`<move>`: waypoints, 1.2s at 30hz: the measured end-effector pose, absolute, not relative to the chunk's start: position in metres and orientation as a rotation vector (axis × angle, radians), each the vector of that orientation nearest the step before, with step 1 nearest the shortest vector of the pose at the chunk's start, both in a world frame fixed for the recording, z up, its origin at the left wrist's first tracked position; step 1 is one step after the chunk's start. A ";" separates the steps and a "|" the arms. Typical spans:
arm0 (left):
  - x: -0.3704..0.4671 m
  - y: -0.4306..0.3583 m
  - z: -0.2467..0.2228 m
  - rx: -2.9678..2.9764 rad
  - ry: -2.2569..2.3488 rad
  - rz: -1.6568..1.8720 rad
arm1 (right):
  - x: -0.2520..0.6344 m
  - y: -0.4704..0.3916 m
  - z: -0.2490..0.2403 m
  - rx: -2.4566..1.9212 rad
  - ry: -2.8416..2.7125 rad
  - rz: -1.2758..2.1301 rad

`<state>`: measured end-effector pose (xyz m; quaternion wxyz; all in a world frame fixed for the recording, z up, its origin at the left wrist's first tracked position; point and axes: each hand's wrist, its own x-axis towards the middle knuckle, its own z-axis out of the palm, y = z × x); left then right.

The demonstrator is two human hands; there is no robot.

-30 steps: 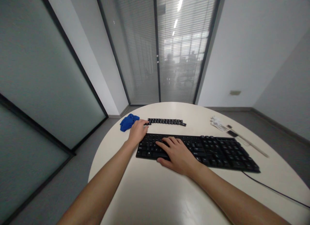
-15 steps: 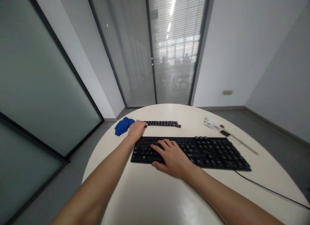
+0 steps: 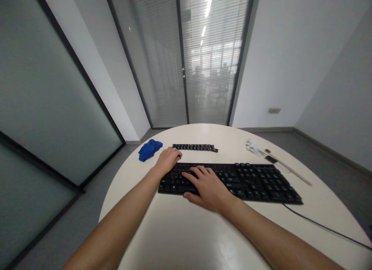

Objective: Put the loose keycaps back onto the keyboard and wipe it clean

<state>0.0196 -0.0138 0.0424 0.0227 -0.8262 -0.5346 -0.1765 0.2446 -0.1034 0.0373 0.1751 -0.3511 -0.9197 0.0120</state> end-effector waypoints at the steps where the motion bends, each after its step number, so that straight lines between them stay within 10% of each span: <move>1: 0.021 -0.020 0.043 -2.556 -1.663 -0.558 | 0.244 -0.103 0.038 -0.996 -2.607 0.034; 14: 0.000 -0.078 0.043 -2.810 -1.855 -1.239 | 0.244 -0.102 0.037 -0.991 -2.614 0.037; 36: -0.012 -0.073 0.051 -3.049 -1.770 -0.961 | 0.244 -0.101 0.037 -1.000 -2.620 0.044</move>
